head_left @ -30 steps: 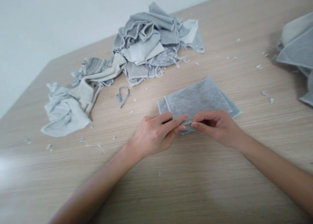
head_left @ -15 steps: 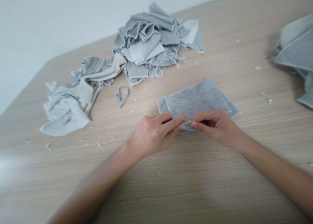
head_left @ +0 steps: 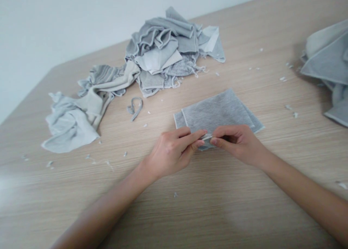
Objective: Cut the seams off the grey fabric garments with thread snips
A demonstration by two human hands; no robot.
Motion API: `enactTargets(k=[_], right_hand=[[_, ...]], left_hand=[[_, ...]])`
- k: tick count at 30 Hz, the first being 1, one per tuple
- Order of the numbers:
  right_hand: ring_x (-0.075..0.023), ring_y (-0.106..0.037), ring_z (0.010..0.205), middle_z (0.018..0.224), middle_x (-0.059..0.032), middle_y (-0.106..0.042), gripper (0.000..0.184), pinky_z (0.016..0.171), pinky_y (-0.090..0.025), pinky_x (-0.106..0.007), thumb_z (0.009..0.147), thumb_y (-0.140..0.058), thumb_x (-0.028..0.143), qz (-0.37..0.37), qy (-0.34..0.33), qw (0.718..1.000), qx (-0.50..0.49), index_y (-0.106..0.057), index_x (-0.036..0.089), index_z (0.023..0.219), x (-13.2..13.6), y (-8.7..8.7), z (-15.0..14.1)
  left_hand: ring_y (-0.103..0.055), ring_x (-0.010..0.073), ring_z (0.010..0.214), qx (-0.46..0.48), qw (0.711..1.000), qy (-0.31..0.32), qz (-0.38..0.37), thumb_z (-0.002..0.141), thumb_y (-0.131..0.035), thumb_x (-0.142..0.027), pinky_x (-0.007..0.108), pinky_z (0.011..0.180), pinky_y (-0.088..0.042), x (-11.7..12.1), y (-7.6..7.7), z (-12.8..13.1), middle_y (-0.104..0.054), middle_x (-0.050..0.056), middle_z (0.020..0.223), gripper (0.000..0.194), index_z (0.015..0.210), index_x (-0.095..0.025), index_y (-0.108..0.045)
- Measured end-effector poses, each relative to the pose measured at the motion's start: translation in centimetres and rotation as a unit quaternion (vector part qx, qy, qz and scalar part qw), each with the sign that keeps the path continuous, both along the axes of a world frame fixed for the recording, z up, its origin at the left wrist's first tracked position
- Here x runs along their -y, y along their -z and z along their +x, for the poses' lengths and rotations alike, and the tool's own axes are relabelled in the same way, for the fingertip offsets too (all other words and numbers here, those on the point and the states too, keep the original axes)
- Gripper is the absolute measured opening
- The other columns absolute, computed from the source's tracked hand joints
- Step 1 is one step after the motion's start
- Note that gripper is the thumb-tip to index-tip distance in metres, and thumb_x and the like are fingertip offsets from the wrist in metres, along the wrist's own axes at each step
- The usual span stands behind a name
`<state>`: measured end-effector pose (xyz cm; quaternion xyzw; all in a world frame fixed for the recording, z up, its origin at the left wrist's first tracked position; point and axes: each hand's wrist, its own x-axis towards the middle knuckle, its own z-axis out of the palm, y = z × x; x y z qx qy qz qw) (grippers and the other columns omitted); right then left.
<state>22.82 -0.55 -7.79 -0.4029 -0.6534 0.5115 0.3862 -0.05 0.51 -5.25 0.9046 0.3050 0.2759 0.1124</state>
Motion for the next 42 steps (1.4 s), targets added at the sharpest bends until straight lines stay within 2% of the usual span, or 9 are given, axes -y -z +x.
enactTargets(k=[9, 16, 26, 31, 34, 37, 40, 42], right_hand=[[-0.0121, -0.053, 0.062, 0.066, 0.0012, -0.064, 0.022, 0.058, -0.037, -0.027, 0.091, -0.068, 0.032, 0.002, -0.002, 1.0, 0.0, -0.072, 0.019, 0.074, 0.1, 0.1, 0.0], [-0.0141, -0.058, 0.066, 0.07, -0.0004, -0.069, 0.021, 0.061, -0.042, -0.027, 0.09, -0.068, 0.035, -0.011, 0.004, 1.0, 0.0, -0.074, 0.019, 0.078, 0.1, 0.3, 0.0], [-0.0155, -0.062, 0.069, 0.074, -0.0018, -0.071, 0.02, 0.063, -0.043, -0.028, 0.091, -0.068, 0.035, 0.011, 0.007, 1.0, 0.017, -0.074, 0.019, 0.08, 0.1, 0.3, -0.2], [-0.0162, -0.061, 0.07, 0.074, -0.0023, -0.07, 0.023, 0.064, -0.043, -0.029, 0.092, -0.068, 0.038, 0.018, 0.008, 0.999, 0.026, -0.073, 0.019, 0.079, 0.2, 0.3, -0.3], [-0.0161, -0.061, 0.07, 0.075, -0.0027, -0.07, 0.025, 0.065, -0.043, -0.029, 0.093, -0.067, 0.039, 0.026, 0.006, 0.999, 0.024, -0.073, 0.018, 0.08, 0.3, 0.3, -0.4], [-0.0169, -0.061, 0.071, 0.076, -0.0036, -0.071, 0.026, 0.066, -0.044, -0.029, 0.093, -0.067, 0.04, 0.03, 0.007, 0.999, 0.026, -0.073, 0.019, 0.08, 0.3, 0.4, -0.4], [-0.0169, -0.06, 0.071, 0.076, -0.0035, -0.071, 0.026, 0.066, -0.043, -0.03, 0.092, -0.068, 0.041, 0.031, 0.015, 0.999, 0.026, -0.073, 0.019, 0.079, 0.3, 0.7, -0.4], [-0.0162, -0.058, 0.069, 0.074, -0.0027, -0.069, 0.025, 0.065, -0.042, -0.029, 0.091, -0.069, 0.04, 0.023, 0.022, 0.999, 0.015, -0.074, 0.019, 0.078, 0.3, 0.9, -0.5]], left_hand=[[-0.052, 0.0089, 0.052, 0.043, 0.993, -0.027, -0.102, 0.102, -0.056, -0.024, 0.02, 0.049, -0.037, 0.3, -0.2, 0.7, -0.062, 0.001, 0.063, 0.026, 0.111, -0.01, -0.076], [-0.065, 0.0123, 0.062, 0.047, 0.99, -0.042, -0.127, 0.1, -0.059, -0.025, 0.023, 0.055, -0.047, -0.8, -0.8, -0.2, -0.077, 0.006, 0.081, 0.023, 0.11, -0.014, -0.077], [-0.064, 0.0107, 0.062, 0.051, 0.983, -0.032, -0.171, 0.097, -0.064, -0.028, 0.02, 0.055, -0.046, -1.6, -1.9, -1.9, -0.078, 0.004, 0.082, 0.025, 0.115, -0.016, -0.076], [-0.069, 0.0148, 0.07, 0.043, 0.981, -0.079, -0.17, 0.09, -0.072, -0.033, 0.023, 0.062, -0.051, -1.2, -2.6, -2.5, -0.079, 0.006, 0.089, 0.026, 0.109, -0.015, -0.077], [-0.064, 0.0129, 0.065, 0.037, 0.982, -0.106, -0.151, 0.086, -0.076, -0.033, 0.023, 0.06, -0.049, -1.0, -3.2, -2.6, -0.077, 0.004, 0.083, 0.025, 0.104, -0.016, -0.077], [-0.051, 0.0086, 0.053, 0.022, 0.981, -0.116, -0.154, 0.085, -0.077, -0.031, 0.021, 0.054, -0.04, -0.8, -3.9, -2.6, -0.068, -0.003, 0.067, 0.026, 0.107, -0.018, -0.076], [-0.045, 0.0082, 0.051, -0.002, 0.974, -0.126, -0.187, 0.086, -0.076, -0.035, 0.021, 0.053, -0.036, -0.5, -4.4, -2.7, -0.057, -0.006, 0.058, 0.027, 0.109, -0.021, -0.077], [-0.047, 0.0088, 0.053, -0.02, 0.966, -0.128, -0.222, 0.088, -0.073, -0.04, 0.021, 0.055, -0.037, -0.3, -4.7, -2.7, -0.058, -0.006, 0.06, 0.029, 0.112, -0.023, -0.077]])
